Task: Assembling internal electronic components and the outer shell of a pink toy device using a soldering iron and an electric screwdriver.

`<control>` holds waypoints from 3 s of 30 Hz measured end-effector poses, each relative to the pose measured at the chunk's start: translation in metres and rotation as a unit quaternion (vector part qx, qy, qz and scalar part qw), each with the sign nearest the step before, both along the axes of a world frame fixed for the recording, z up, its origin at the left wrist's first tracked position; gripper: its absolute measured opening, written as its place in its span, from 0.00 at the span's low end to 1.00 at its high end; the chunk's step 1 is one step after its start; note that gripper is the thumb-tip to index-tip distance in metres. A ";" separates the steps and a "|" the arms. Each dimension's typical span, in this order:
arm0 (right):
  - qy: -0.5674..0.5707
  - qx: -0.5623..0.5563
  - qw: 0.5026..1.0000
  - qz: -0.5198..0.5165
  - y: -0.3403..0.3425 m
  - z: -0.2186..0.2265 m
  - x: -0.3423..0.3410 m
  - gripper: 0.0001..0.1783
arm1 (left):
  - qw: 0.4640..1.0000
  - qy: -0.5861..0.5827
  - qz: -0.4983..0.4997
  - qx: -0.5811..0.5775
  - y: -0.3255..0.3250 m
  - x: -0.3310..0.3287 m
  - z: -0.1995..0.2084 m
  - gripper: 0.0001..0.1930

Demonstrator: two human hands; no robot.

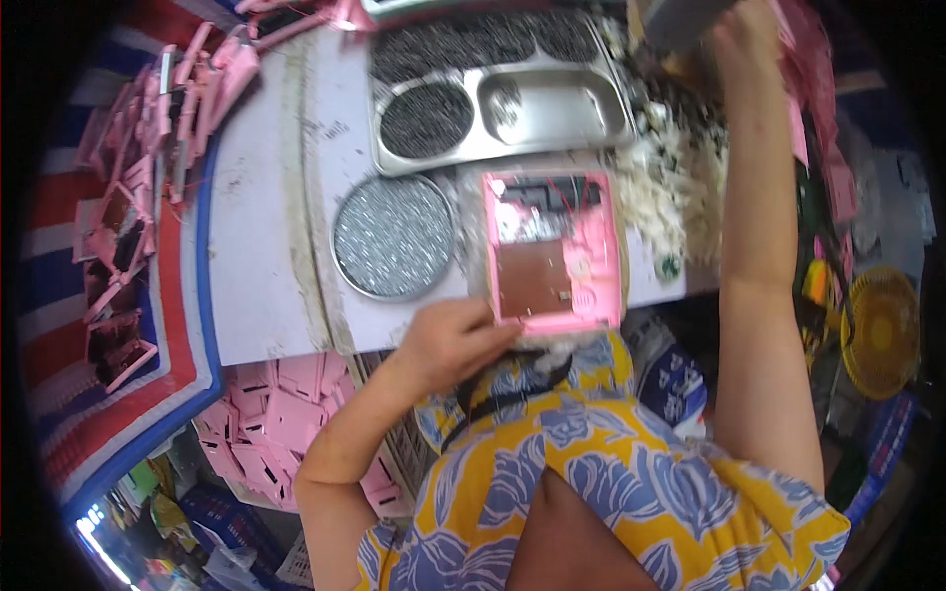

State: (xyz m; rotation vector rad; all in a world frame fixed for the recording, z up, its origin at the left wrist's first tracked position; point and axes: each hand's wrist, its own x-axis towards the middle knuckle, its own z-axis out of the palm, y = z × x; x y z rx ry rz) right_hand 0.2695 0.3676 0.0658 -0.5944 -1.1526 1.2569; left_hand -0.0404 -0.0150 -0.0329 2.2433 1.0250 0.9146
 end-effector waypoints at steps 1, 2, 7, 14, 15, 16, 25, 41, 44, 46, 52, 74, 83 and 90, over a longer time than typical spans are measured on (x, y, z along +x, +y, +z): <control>-0.078 0.057 0.995 -0.024 -0.038 0.002 0.026 0.20 | 1.000 -0.005 -0.001 -0.017 0.001 0.002 -0.003 0.13; -0.148 0.116 0.981 -0.052 -0.077 0.004 0.048 0.20 | 1.000 -0.008 0.004 -0.029 0.003 0.005 0.000 0.11; -0.421 -0.118 0.896 0.073 -0.299 -0.038 0.017 0.10 | 0.998 0.010 0.000 -0.064 0.002 0.000 0.014 0.14; -0.587 0.207 0.782 0.022 -0.329 -0.056 -0.025 0.10 | 0.998 0.019 0.011 -0.066 0.001 0.001 0.010 0.15; -0.592 0.216 0.776 0.023 -0.328 -0.055 -0.025 0.10 | 0.998 0.016 0.013 -0.062 0.001 0.002 0.009 0.15; -0.579 0.224 0.784 0.023 -0.327 -0.057 -0.026 0.10 | 0.998 0.017 0.015 -0.064 0.001 0.002 0.009 0.15; -0.490 0.252 0.834 0.010 -0.320 -0.077 -0.020 0.13 | 0.998 0.017 0.017 -0.065 0.001 0.005 0.011 0.14; -0.507 0.243 0.827 0.036 -0.320 -0.069 -0.026 0.10 | 0.995 0.033 0.011 -0.093 0.000 0.000 0.015 0.18; -0.507 0.240 0.827 0.044 -0.320 -0.069 -0.026 0.11 | 0.995 0.031 0.011 -0.096 -0.001 0.000 0.013 0.19; -0.526 0.244 0.813 0.044 -0.322 -0.068 -0.026 0.12 | 0.995 0.033 0.009 -0.094 -0.001 0.000 0.013 0.19; -0.571 0.236 0.783 0.071 -0.316 -0.053 -0.024 0.10 | 0.995 0.043 -0.001 -0.093 0.004 0.000 0.015 0.19; -0.585 0.203 0.778 -0.110 -0.223 -0.039 0.021 0.16 | 0.931 0.314 0.161 0.090 0.239 0.041 0.032 0.08; -0.557 0.193 0.801 -0.106 -0.226 -0.037 0.030 0.17 | 0.949 0.292 0.094 0.080 0.250 0.041 0.039 0.10; -0.543 0.198 0.812 -0.075 -0.228 -0.030 0.018 0.18 | 0.942 0.279 -0.018 0.184 0.256 0.046 0.026 0.08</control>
